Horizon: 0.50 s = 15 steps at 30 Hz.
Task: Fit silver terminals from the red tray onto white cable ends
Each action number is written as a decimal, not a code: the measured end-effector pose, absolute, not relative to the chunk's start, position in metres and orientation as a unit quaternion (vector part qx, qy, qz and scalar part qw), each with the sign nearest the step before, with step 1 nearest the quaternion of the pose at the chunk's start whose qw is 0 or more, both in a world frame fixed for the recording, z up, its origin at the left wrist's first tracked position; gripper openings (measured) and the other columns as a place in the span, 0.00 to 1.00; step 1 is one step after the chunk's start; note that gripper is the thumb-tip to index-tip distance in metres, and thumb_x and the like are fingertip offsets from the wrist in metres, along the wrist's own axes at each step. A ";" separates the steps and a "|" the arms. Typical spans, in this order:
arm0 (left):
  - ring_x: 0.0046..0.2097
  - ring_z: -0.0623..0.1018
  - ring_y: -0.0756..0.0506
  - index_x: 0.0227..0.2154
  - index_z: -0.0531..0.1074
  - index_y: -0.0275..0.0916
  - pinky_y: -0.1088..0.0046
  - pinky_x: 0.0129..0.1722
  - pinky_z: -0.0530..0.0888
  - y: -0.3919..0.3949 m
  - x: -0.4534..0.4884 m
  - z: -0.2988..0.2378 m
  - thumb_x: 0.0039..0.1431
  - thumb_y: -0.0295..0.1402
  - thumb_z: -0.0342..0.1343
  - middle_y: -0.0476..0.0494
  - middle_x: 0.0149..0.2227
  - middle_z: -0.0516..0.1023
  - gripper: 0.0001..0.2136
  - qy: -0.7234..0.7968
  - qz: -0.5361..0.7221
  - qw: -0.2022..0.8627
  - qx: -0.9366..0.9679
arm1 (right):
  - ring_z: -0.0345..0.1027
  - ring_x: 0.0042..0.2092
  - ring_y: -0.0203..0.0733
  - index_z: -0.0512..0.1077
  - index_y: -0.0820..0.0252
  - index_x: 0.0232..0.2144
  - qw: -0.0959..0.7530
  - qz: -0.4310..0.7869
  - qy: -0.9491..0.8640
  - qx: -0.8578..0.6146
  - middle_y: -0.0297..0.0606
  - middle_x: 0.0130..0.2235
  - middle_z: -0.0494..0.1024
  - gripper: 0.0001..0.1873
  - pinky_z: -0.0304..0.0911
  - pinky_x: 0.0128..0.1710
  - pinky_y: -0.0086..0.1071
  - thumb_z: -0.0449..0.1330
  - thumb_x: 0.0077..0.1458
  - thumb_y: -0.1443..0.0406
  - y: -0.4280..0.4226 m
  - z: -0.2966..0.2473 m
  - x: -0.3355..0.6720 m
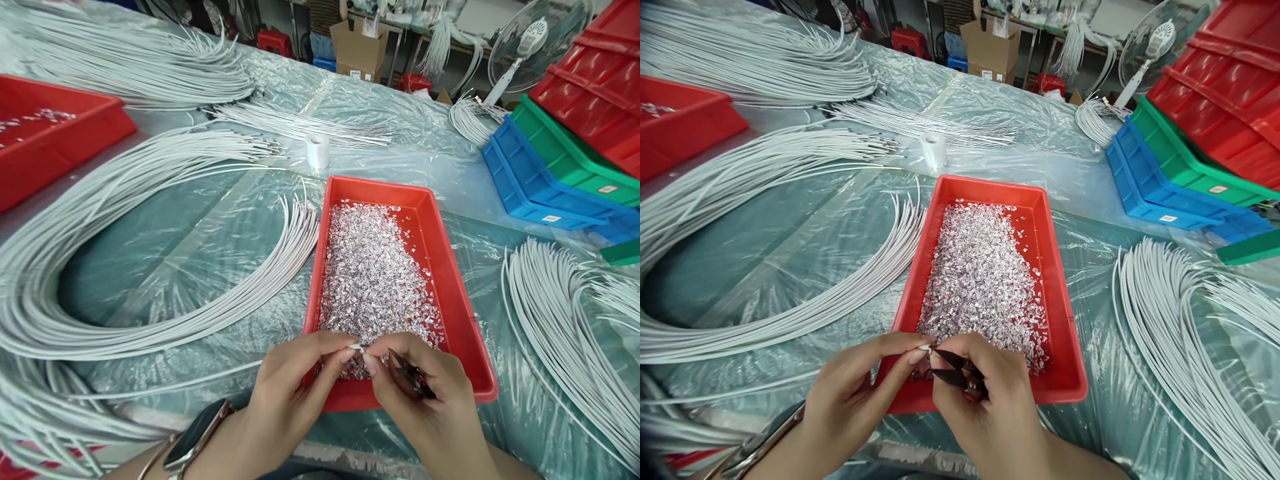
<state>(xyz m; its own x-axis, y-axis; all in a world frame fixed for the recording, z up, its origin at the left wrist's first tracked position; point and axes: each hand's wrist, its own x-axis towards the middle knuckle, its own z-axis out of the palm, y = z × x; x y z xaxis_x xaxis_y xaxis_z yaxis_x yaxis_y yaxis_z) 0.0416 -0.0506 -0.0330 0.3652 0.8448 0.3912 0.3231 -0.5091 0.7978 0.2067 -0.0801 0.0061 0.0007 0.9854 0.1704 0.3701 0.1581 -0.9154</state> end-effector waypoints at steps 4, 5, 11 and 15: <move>0.36 0.79 0.54 0.41 0.71 0.38 0.85 0.41 0.72 -0.052 0.042 -0.032 0.62 0.25 0.53 0.49 0.35 0.79 0.06 0.371 0.423 0.279 0.778 | 0.48 0.19 0.28 0.67 0.56 0.29 0.444 0.351 -0.615 -0.550 0.22 0.20 0.57 0.06 0.45 0.16 0.23 0.55 0.54 0.72 -0.081 0.007 0.206; 0.36 0.79 0.55 0.41 0.71 0.37 0.86 0.41 0.72 -0.052 0.042 -0.032 0.63 0.25 0.52 0.49 0.35 0.79 0.06 0.368 0.425 0.273 0.781 | 0.48 0.19 0.28 0.67 0.56 0.29 0.444 0.351 -0.614 -0.550 0.22 0.20 0.57 0.06 0.45 0.16 0.23 0.55 0.54 0.71 -0.081 0.007 0.205; 0.37 0.78 0.56 0.39 0.71 0.37 0.88 0.43 0.71 -0.051 0.042 -0.030 0.64 0.26 0.52 0.50 0.35 0.79 0.04 0.364 0.426 0.261 0.786 | 0.47 0.18 0.28 0.67 0.55 0.29 0.445 0.347 -0.618 -0.547 0.22 0.19 0.57 0.06 0.44 0.15 0.23 0.56 0.54 0.72 -0.082 0.008 0.205; 0.36 0.78 0.56 0.39 0.71 0.37 0.88 0.43 0.71 -0.049 0.043 -0.029 0.64 0.27 0.52 0.50 0.35 0.79 0.04 0.362 0.429 0.257 0.787 | 0.46 0.18 0.28 0.68 0.55 0.29 0.439 0.333 -0.628 -0.550 0.22 0.19 0.58 0.06 0.43 0.14 0.23 0.56 0.54 0.72 -0.083 0.008 0.207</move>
